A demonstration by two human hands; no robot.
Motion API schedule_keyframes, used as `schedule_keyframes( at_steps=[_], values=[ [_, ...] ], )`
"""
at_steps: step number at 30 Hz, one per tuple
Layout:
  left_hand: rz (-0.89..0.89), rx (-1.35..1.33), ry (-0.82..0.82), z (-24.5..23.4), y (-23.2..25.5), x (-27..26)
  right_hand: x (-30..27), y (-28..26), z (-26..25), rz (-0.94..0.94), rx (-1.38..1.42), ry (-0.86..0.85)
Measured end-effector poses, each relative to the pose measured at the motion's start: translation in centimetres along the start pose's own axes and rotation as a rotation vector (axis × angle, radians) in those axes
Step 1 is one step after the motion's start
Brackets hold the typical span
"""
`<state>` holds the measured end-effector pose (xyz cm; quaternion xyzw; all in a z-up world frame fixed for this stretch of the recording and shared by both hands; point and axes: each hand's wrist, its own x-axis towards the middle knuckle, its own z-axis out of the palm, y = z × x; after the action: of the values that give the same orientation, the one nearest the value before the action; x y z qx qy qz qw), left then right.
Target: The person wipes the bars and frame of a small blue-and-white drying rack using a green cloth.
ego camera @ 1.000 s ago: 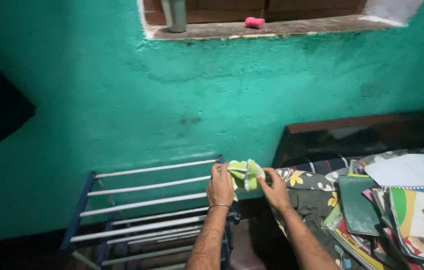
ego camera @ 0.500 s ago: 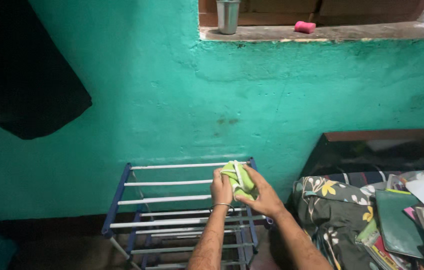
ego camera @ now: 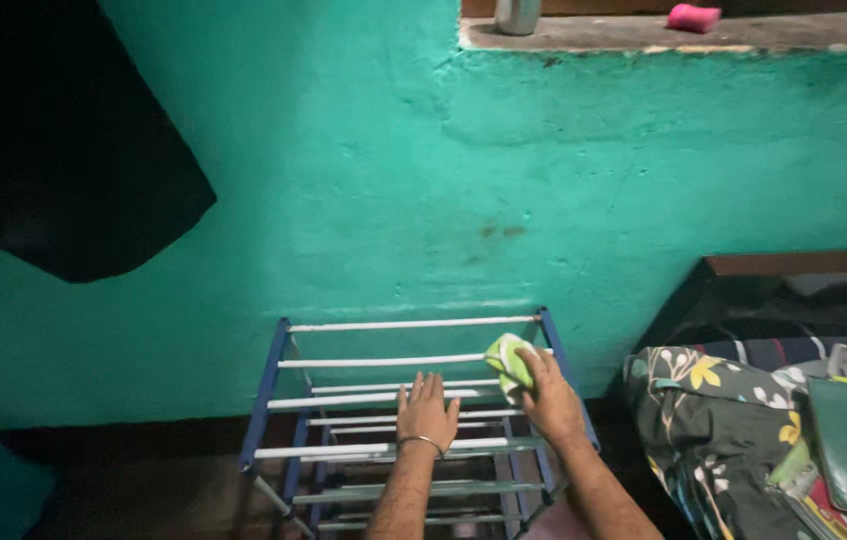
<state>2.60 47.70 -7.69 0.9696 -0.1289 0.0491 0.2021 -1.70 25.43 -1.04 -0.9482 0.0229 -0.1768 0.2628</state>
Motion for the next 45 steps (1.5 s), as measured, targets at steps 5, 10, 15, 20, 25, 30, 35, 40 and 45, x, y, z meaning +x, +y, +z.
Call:
schedule_keyframes(
  at_steps=[5, 10, 15, 20, 25, 30, 35, 40, 45],
  values=[
    [-0.004, 0.062, -0.063, 0.8, -2.1, -1.8, -0.9, -2.0, 3.7, -0.16, 0.084, -0.068],
    [0.0, 0.128, -0.11, -0.2, -2.1, -2.5, -0.9, -6.5, 5.0, -0.27, -0.108, -0.313],
    [0.021, 0.114, -0.019, -0.1, -2.1, -3.0, -0.8, -6.9, 6.0, -0.232, -0.248, -0.429],
    [-0.031, 0.094, -0.083, -0.1, -1.2, -3.3, 0.3, -3.9, 7.8, -0.22, -0.258, -0.397],
    [-0.068, 0.131, -0.201, -1.0, -0.9, -3.3, 0.5, -1.9, 7.1, -0.341, -0.227, -0.33],
    [-0.062, 0.153, -0.177, -1.7, -0.6, -3.5, 0.9, -0.8, 5.0, -0.407, -0.224, -0.34],
    [-0.016, 0.136, -0.143, -2.9, -1.0, -3.2, 2.7, -1.0, 2.2, -0.199, -0.421, -0.538],
    [-0.04, 0.108, -0.175, -2.6, -0.9, -2.5, 2.4, -3.1, 5.5, -0.466, -0.381, -0.306],
    [-0.047, 0.077, -0.172, -1.8, -1.3, -2.4, 0.6, -7.6, 6.1, -0.359, -0.462, -0.593]
  ],
)
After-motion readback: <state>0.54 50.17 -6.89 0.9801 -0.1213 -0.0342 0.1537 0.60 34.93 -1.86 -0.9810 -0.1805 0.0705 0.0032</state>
